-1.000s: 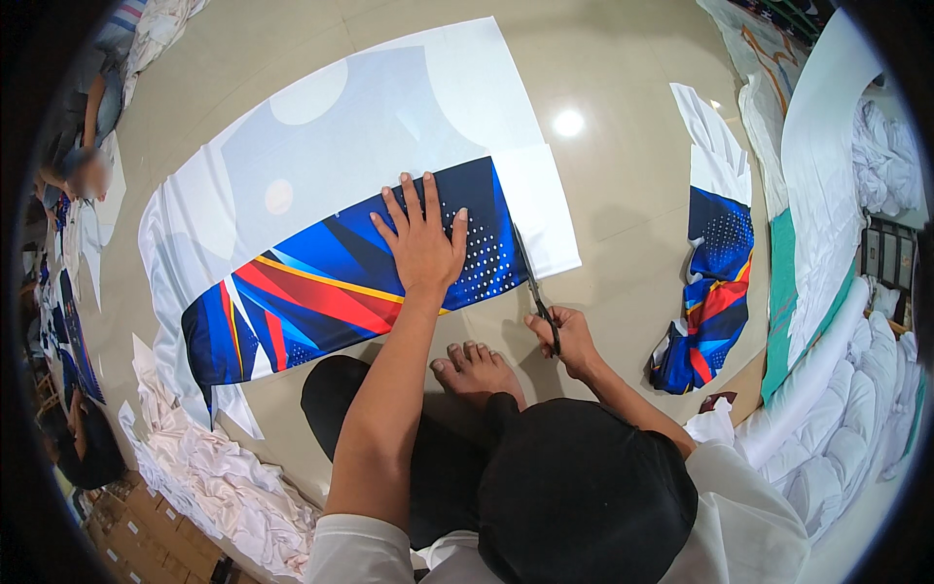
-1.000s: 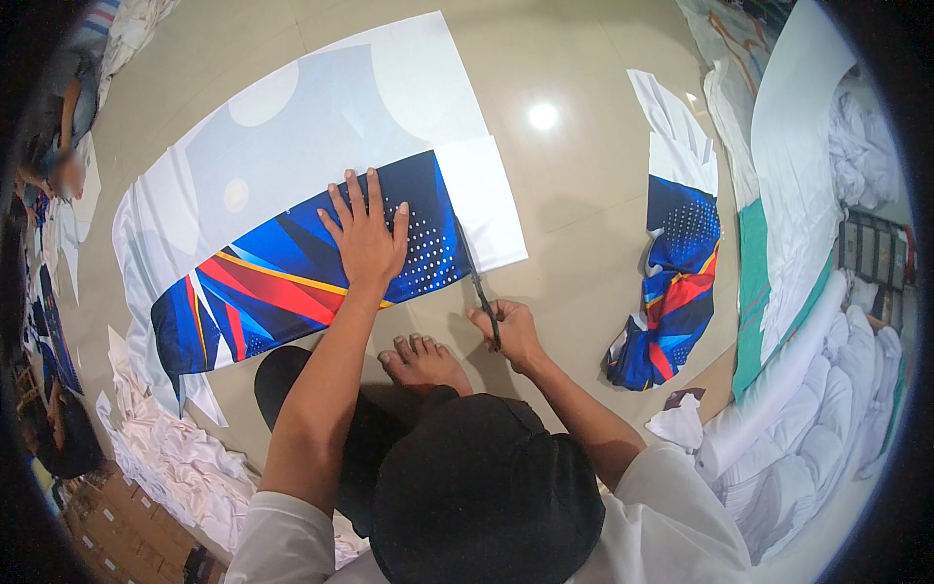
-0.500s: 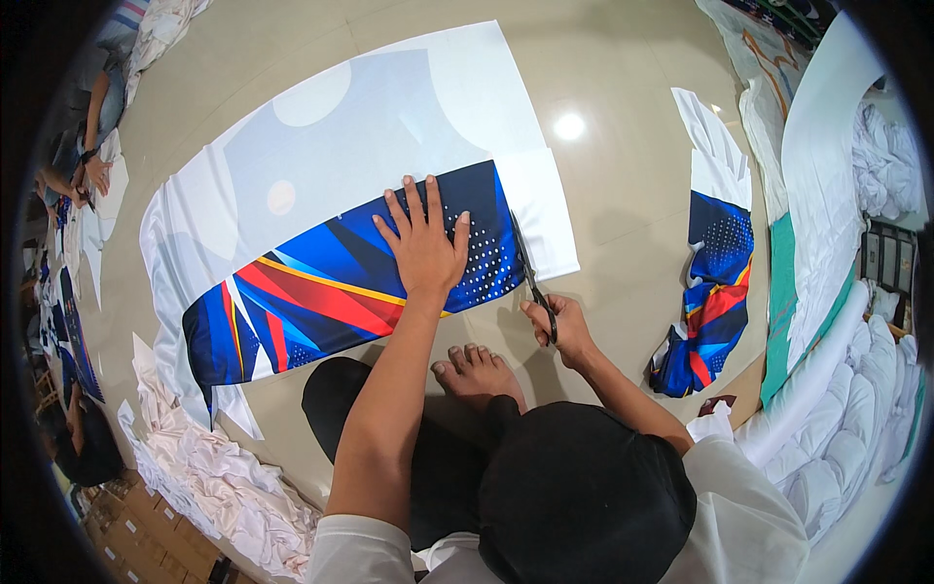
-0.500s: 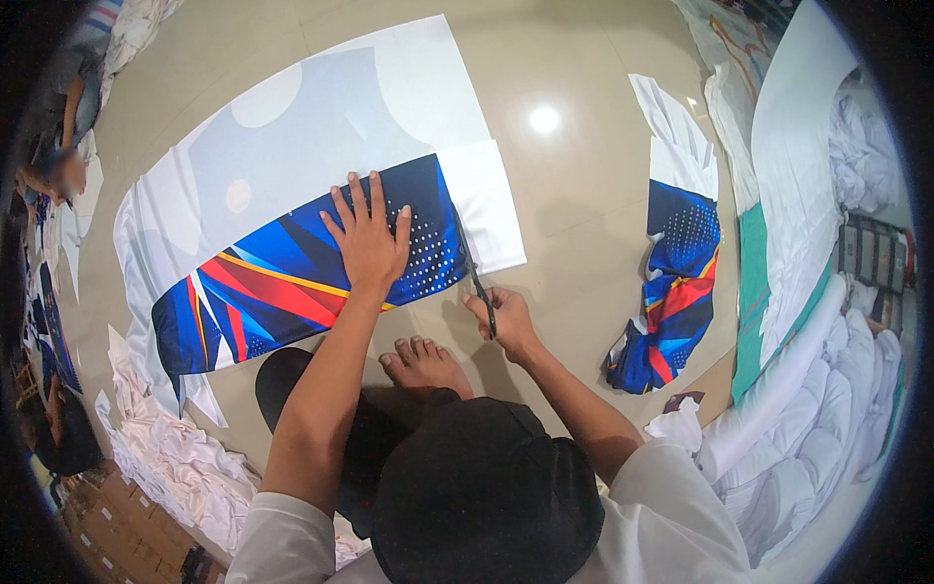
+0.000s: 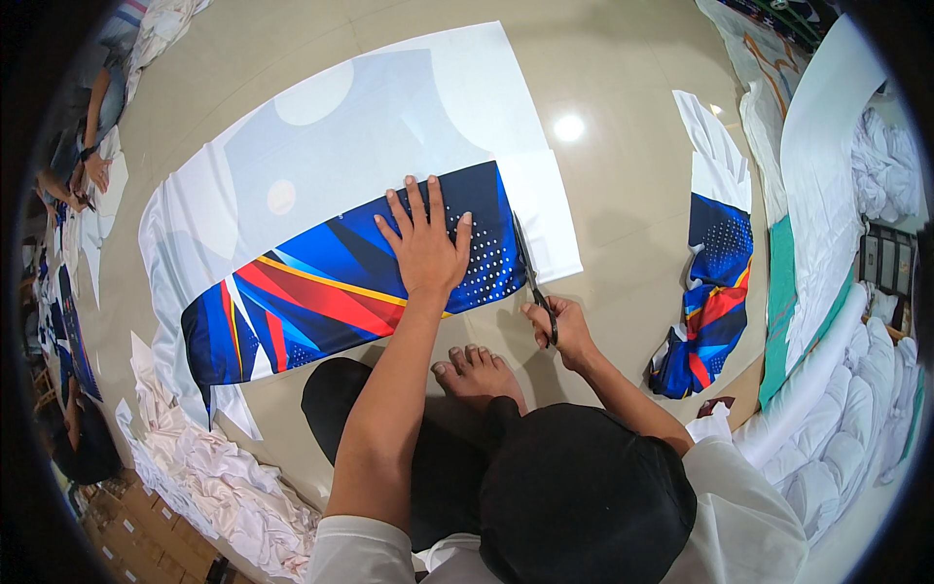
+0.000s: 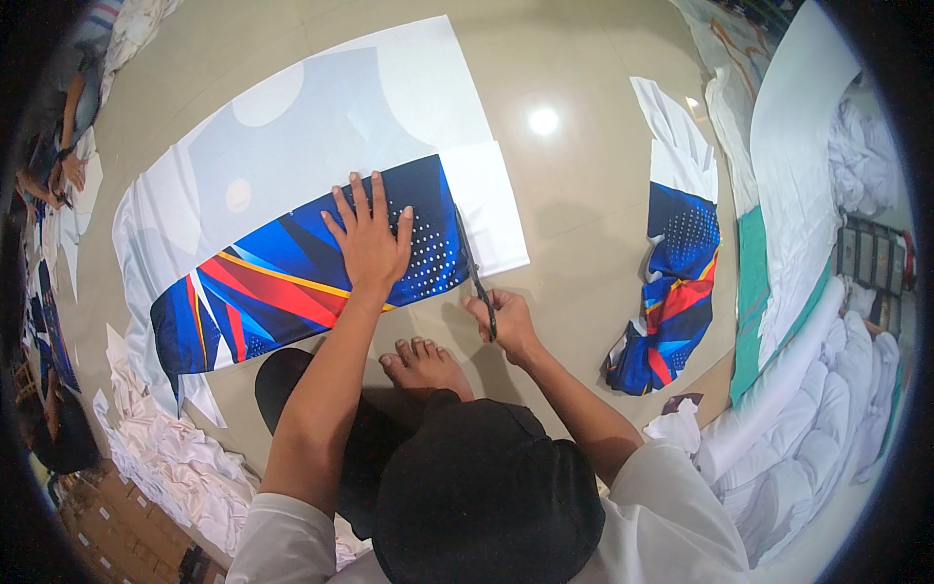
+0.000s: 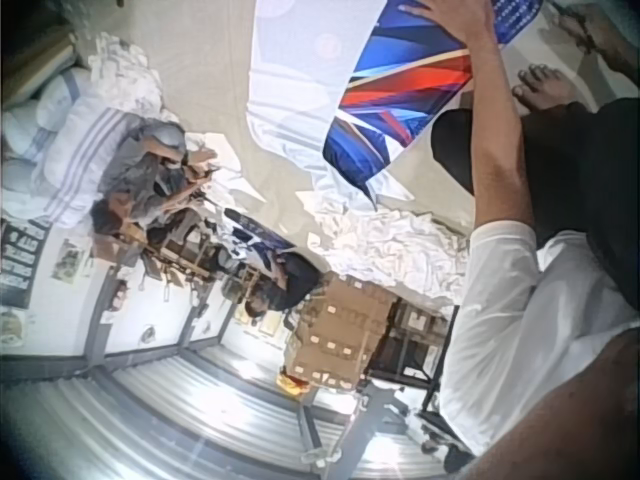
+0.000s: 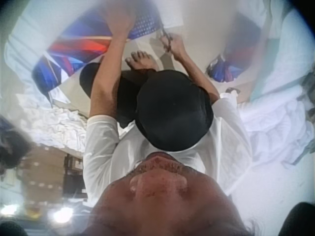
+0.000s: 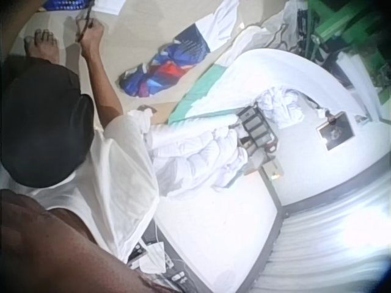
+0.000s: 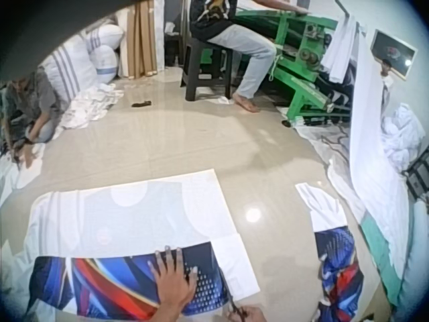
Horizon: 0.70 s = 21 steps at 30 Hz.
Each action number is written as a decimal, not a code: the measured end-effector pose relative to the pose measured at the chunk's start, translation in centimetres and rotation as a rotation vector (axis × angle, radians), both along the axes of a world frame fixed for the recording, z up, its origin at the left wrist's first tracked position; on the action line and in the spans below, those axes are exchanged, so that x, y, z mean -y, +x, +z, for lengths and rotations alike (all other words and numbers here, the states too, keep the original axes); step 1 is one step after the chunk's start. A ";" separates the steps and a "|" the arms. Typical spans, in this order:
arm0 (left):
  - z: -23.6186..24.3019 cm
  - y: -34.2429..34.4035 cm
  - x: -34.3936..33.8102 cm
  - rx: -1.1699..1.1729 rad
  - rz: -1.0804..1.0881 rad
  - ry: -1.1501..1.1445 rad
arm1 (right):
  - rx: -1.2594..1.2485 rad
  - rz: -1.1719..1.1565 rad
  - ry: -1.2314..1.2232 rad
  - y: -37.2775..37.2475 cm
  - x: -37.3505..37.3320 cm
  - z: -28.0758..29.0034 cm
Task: The person sits on the floor and uses scissors to cut a large sheet of patterned fabric. They trim the edges and separate sections of the material, handling the fabric with both hands to align and cut it.
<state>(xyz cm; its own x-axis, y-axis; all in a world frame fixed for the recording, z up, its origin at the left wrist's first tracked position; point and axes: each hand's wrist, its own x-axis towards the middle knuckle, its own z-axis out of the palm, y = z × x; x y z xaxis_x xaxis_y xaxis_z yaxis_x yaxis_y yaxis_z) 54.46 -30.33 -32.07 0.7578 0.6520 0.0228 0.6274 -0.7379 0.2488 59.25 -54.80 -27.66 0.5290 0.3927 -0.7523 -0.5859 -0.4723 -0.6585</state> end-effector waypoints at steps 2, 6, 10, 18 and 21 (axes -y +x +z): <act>-0.1 0.0 0.0 0.000 0.001 0.009 | -0.002 -0.010 0.027 0.5 -0.4 -0.1; 0.0 0.0 0.0 -0.009 0.000 0.012 | 0.018 -0.008 -0.013 1.3 -1.9 -0.2; 0.3 0.0 0.1 0.011 -0.006 -0.010 | 0.017 -0.005 -0.017 1.8 -2.2 -0.3; 0.0 -0.1 0.0 -0.014 0.001 0.014 | -0.001 -0.023 -0.021 1.7 -2.5 -0.2; 0.1 0.0 0.0 -0.017 -0.003 0.006 | 0.002 -0.018 -0.021 1.6 -2.3 -0.2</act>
